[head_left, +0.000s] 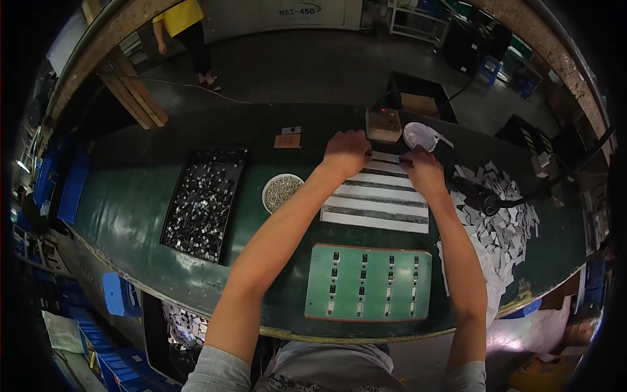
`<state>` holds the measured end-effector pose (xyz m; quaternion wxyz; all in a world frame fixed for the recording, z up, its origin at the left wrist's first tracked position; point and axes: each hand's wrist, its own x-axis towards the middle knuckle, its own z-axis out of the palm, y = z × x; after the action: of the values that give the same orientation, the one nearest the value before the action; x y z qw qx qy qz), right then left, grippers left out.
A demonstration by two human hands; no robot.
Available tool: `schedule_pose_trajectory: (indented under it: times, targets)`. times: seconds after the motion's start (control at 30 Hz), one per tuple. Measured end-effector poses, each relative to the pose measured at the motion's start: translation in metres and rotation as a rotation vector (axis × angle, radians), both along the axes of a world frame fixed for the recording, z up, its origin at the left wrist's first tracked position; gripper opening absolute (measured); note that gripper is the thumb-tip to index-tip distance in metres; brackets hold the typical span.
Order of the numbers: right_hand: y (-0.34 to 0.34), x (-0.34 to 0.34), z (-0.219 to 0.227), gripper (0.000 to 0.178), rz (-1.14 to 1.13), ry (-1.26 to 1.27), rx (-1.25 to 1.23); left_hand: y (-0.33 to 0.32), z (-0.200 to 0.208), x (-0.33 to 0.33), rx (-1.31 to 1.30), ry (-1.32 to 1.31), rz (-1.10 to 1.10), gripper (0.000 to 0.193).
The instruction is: The person assembles electronic components onto a circuit board, securing them with screws using an electric screwdriver.
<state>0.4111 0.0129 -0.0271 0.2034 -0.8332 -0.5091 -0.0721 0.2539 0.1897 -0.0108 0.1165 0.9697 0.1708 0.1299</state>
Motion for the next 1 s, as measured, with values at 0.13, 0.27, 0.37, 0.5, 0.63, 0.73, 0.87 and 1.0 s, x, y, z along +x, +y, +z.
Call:
schedule_pose_trajectory:
  times: [0.13, 0.27, 0.37, 0.5, 0.63, 0.73, 0.87, 1.0]
  targets:
    - [0.005, 0.009, -0.002, 0.012, 0.03, 0.003, 0.019, 0.003, -0.004, 0.01, 0.064, 0.072, 0.004, 0.016]
    - [0.012, 0.012, 0.002, 0.012, 0.052, 0.013, -0.002, 0.009, -0.006, 0.013, 0.044, 0.046, 0.009, 0.015]
    - [0.014, 0.011, 0.001, 0.012, 0.046, 0.026, -0.019, 0.01, -0.008, 0.013, 0.087, 0.05, -0.008, 0.015]
    - [0.012, 0.015, -0.001, 0.012, 0.079, 0.0, -0.014, 0.006, -0.001, 0.017, 0.065, 0.043, -0.035, 0.014]
    - [0.014, 0.014, -0.003, 0.013, 0.097, -0.017, -0.026, 0.006, -0.002, 0.02, 0.118, 0.094, -0.051, 0.015]
    - [0.014, 0.016, -0.006, 0.014, 0.106, -0.024, -0.011, 0.007, -0.008, 0.019, 0.174, 0.072, -0.095, 0.015]
    - [0.01, 0.02, -0.004, 0.017, 0.102, 0.036, 0.074, 0.007, -0.011, 0.015, 0.181, -0.039, -0.131, 0.012]
    - [0.001, 0.019, 0.005, 0.02, 0.082, 0.253, 0.201, 0.002, -0.005, 0.012, 0.122, -0.047, -0.098, 0.016]
